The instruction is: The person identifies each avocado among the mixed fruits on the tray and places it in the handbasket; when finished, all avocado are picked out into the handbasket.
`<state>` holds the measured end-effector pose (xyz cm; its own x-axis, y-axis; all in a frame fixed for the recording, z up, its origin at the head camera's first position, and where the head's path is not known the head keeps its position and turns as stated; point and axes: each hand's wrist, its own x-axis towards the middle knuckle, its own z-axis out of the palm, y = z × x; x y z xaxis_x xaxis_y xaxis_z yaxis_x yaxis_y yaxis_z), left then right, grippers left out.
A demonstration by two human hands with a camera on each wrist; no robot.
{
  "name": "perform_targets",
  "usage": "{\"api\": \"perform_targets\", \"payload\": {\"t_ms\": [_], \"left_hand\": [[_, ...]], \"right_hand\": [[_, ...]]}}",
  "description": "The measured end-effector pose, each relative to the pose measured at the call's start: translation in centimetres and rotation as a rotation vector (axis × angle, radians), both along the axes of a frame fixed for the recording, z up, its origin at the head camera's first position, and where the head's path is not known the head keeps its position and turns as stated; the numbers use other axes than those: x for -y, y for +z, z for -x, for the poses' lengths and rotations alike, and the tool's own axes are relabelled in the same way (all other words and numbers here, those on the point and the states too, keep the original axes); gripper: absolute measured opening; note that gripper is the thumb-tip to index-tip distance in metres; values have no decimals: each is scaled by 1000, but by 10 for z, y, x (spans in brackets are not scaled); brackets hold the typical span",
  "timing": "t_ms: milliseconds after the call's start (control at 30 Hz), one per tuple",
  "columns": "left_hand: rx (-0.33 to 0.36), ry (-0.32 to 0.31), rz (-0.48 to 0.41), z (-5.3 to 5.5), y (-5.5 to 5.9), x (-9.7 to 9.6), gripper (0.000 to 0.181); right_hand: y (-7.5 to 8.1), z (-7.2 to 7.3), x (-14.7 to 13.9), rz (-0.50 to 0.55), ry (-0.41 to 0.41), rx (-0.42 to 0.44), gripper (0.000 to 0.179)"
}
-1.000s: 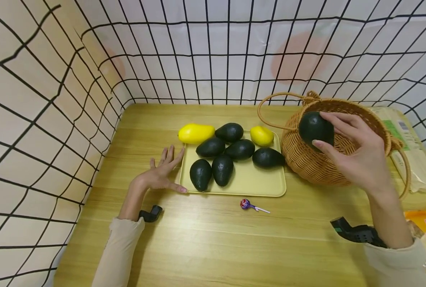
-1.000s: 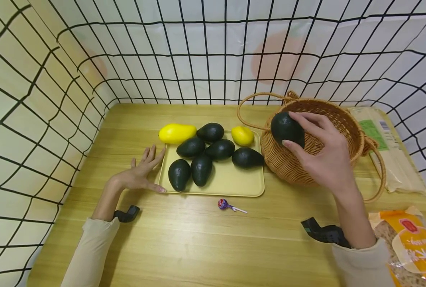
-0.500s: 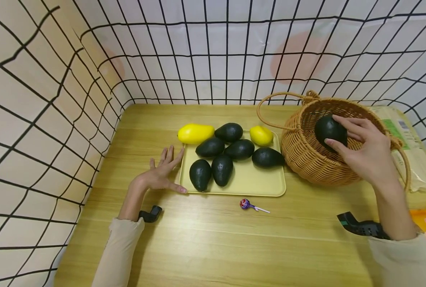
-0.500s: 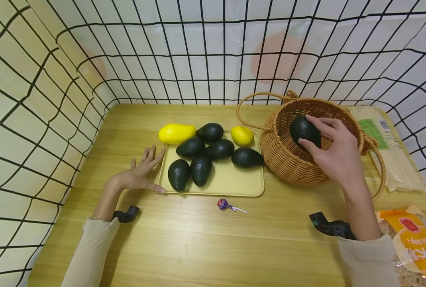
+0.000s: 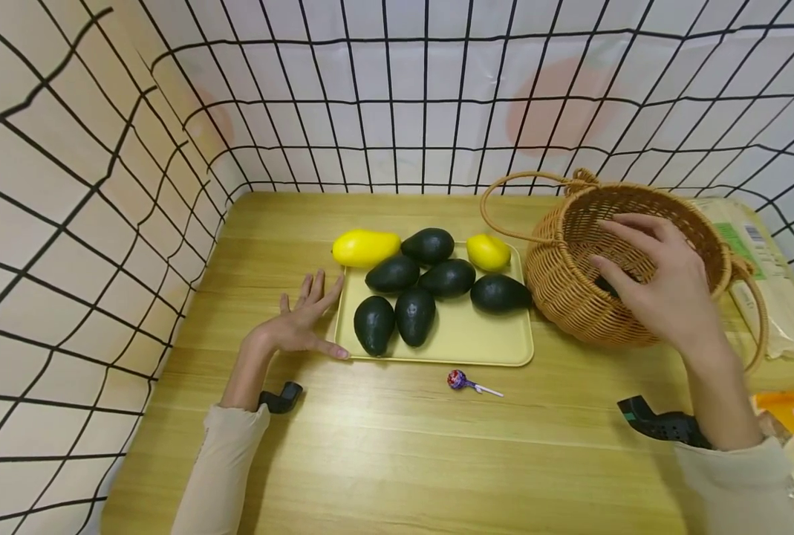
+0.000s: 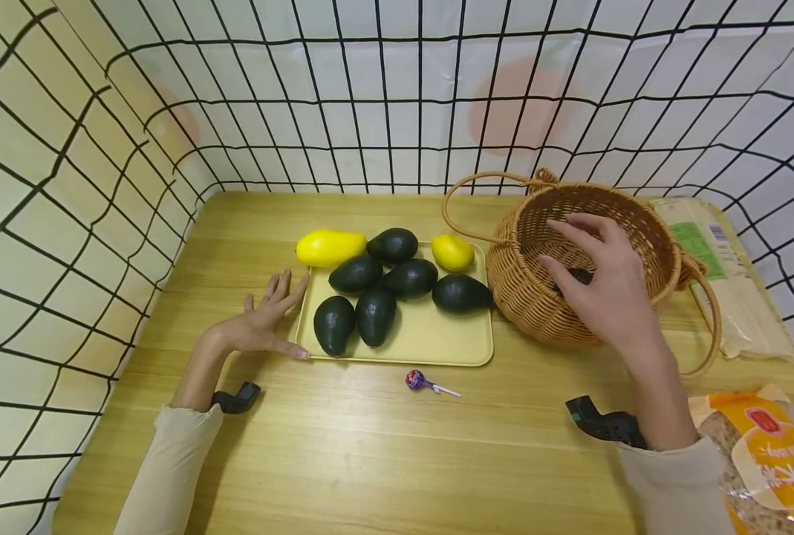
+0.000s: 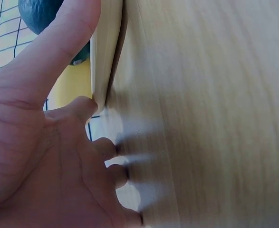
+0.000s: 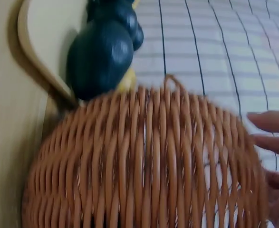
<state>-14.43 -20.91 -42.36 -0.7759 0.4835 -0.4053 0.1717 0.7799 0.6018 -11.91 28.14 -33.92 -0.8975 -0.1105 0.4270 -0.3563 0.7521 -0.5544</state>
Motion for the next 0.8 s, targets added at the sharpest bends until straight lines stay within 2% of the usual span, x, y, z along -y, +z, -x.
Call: {"api": "perform_targets", "payload": {"t_ms": [100, 200, 433, 600, 800], "left_hand": [[-4, -4, 3, 0, 0, 0, 133], [-5, -7, 8, 1, 0, 1, 133], [-1, -10, 5, 2, 0, 1, 132], [3, -4, -9, 2, -1, 1, 131], [0, 0, -8, 1, -2, 2, 131]], "right_hand": [[2, -2, 19, 5, 109, -108, 56], [1, -4, 42, -14, 228, -133, 63], [-16, -1, 93, -64, 483, 26, 77], [-32, 8, 118, -82, 625, 139, 70], [-44, 20, 135, -88, 759, 291, 60]]}}
